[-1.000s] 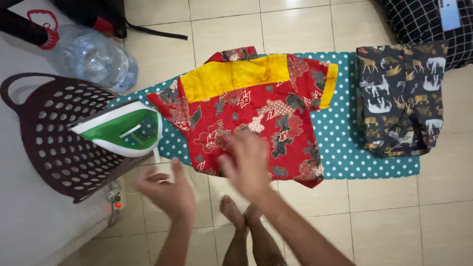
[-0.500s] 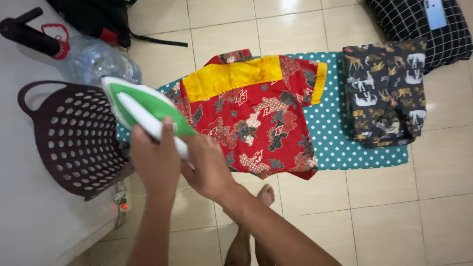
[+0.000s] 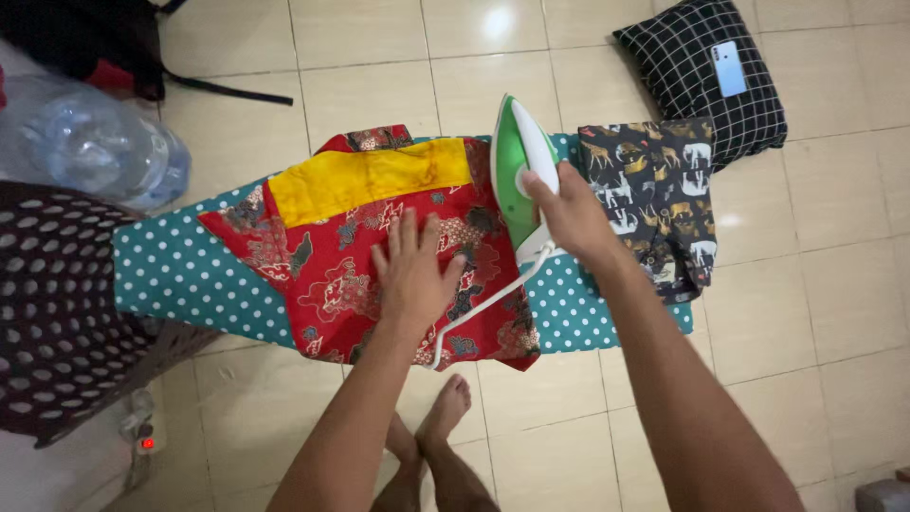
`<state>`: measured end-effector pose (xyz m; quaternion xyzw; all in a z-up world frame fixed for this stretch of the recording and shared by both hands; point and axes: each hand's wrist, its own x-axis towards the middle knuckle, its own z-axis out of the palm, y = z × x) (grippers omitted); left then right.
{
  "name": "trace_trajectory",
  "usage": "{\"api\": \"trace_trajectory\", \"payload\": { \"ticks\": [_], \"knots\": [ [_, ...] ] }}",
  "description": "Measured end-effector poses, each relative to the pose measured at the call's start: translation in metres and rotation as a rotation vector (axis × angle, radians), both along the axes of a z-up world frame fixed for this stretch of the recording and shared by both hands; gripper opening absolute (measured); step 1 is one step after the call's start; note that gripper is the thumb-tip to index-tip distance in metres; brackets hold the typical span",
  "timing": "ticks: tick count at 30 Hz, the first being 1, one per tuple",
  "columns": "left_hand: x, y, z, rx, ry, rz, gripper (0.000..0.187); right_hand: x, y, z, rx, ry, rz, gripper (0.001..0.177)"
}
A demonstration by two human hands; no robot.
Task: The person picks up a shirt from a basket and irons it on a patterned mat on the floor, then folds the shirt by hand.
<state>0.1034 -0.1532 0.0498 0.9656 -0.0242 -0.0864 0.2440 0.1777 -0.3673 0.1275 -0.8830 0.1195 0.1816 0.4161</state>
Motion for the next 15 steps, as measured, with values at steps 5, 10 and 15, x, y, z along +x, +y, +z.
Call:
{"api": "trace_trajectory", "payload": {
  "ticks": [5, 10, 15],
  "knots": [
    [-0.008, 0.009, -0.025, 0.076, 0.043, -0.045, 0.085, 0.022, -0.02, -0.018, 0.058, 0.151, 0.091, 0.047],
    [-0.004, 0.01, -0.021, 0.093, 0.06, -0.037, 0.086, 0.022, -0.02, -0.027, 0.047, 0.106, 0.11, 0.046],
    [-0.004, 0.012, -0.015, 0.08, 0.036, -0.042, 0.086, 0.017, -0.026, -0.022, 0.128, 0.205, 0.101, 0.048]
  ]
}}
